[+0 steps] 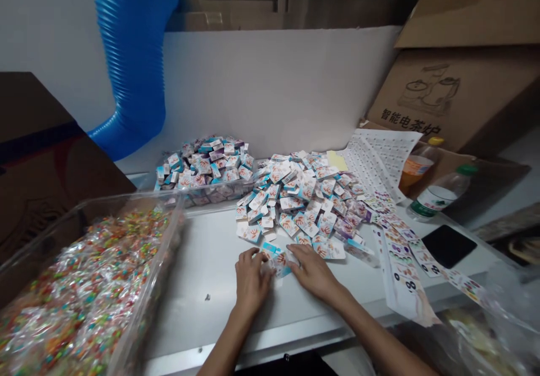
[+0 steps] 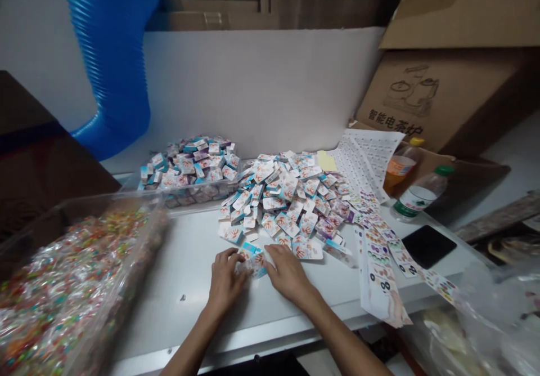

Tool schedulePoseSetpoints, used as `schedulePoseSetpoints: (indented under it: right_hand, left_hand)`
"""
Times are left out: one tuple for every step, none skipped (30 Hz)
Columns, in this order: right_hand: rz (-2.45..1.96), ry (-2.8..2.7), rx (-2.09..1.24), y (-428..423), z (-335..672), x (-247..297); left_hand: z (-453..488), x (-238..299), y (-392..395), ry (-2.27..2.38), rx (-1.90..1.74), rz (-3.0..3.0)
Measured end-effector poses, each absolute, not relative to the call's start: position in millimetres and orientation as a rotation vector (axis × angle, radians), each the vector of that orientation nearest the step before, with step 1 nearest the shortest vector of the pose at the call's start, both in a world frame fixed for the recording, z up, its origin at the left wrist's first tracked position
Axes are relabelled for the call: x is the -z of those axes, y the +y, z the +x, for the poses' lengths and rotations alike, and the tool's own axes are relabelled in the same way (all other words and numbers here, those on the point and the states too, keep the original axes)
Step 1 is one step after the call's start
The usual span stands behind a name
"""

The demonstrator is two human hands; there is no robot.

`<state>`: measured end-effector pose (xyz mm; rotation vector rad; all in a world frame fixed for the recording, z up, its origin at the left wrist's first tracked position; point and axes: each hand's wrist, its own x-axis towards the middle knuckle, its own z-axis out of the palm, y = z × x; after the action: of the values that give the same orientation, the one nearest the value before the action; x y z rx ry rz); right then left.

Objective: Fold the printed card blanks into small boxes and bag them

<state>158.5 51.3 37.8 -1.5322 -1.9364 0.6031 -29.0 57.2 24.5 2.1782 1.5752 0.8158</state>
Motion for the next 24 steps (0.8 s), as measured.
schedulePoseSetpoints:
  right_hand:
    - [-1.531,-1.967,-0.57,49.6,159.0,-33.9]
    - [-1.528,-1.974,-0.581,49.3,159.5,-32.2]
    - [-1.531,-1.965,-0.626,50.0,159.9,-32.5]
    - [-1.536,-1.951,-0.69,51.3,159.9,-34.4]
    - [-1.537,-1.938,-0.763,52.8,159.5,-37.5]
    - [-1.529,-1.926,-0.831,54.0,158.8,-41.2]
    - [-1.515,-1.917,-0.881,54.8,158.0,-45.0]
    - [-1.494,-1.911,-0.914,55.0,157.1,-48.3]
    - [-1.469,-1.905,-0.94,54.7,156.3,-51.1]
    - [-1.44,-1.902,-0.969,54.0,155.6,-53.0]
    - [-1.411,-1.899,-1.012,53.0,155.2,-54.1]
    - [-1.385,-1.884,-1.077,52.0,155.1,-54.5]
    - [-1.362,-1.851,-1.164,51.1,155.1,-54.3]
    - [-1.345,-1.803,-1.26,50.4,155.2,-53.8]
    - [-1.344,-1.764,-1.335,50.0,155.2,-53.2]
    - [-1.357,-1.742,-1.379,49.7,155.0,-52.6]
    - [-1.381,-1.742,-1.39,49.6,154.6,-52.3]
    - [-1.412,-1.758,-1.368,49.8,154.0,-52.3]
    - [-1.442,-1.793,-1.308,50.1,153.3,-52.8]
    - [-1.467,-1.836,-1.226,50.8,152.7,-53.7]
    - [-1.483,-1.876,-1.145,51.8,152.3,-55.0]
    - [-1.495,-1.908,-1.082,53.2,152.0,-56.6]
    - [-1.512,-1.928,-1.038,54.8,152.1,-58.2]
    - [-1.525,-1.924,-1.022,56.4,152.2,-59.8]
  left_hand:
    - [-31.5,-26.8,56.4,1.526,-0.862,2.138]
    - [-34.2,-29.8,56.0,1.472,-0.88,2.107]
    - [-36.8,-33.4,56.2,1.418,-0.873,2.084]
    - [-39.1,-37.4,56.6,1.385,-0.858,2.073]
    - [-40.7,-41.6,57.2,1.372,-0.851,2.092]
    - [-41.6,-45.8,57.8,1.37,-0.85,2.149]
    - [-41.7,-49.7,58.1,1.371,-0.85,2.238]
    - [-41.1,-53.2,58.2,1.361,-0.837,2.353]
    - [-39.9,-56.0,57.8,1.335,-0.805,2.475]
    - [-38.3,-58.2,57.0,1.297,-0.754,2.577]
    - [-36.7,-59.6,55.8,1.26,-0.694,2.637]
    - [-35.2,-60.4,54.3,1.24,-0.65,2.656]
    - [-34.1,-60.7,52.7,1.231,-0.629,2.651]
    - [-33.3,-60.6,51.1,1.228,-0.625,2.639]
    - [-32.8,-60.3,49.5,1.227,-0.632,2.628]
    - [-32.5,-59.8,48.1,1.218,-0.637,2.626]
    - [-32.2,-59.2,46.9,1.202,-0.637,2.633]
    - [-31.9,-58.5,46.0,1.182,-0.632,2.648]
    - [-31.4,-57.5,45.3,1.162,-0.627,2.663]
    - [-30.9,-56.3,44.8,1.146,-0.625,2.675]
    - [-30.4,-54.8,44.3,1.131,-0.627,2.678]
    - [-30.1,-53.3,43.9,1.13,-0.64,2.659]
    - [-29.9,-51.8,43.3,1.141,-0.662,2.613]
    - [-29.9,-50.5,42.6,1.154,-0.687,2.545]
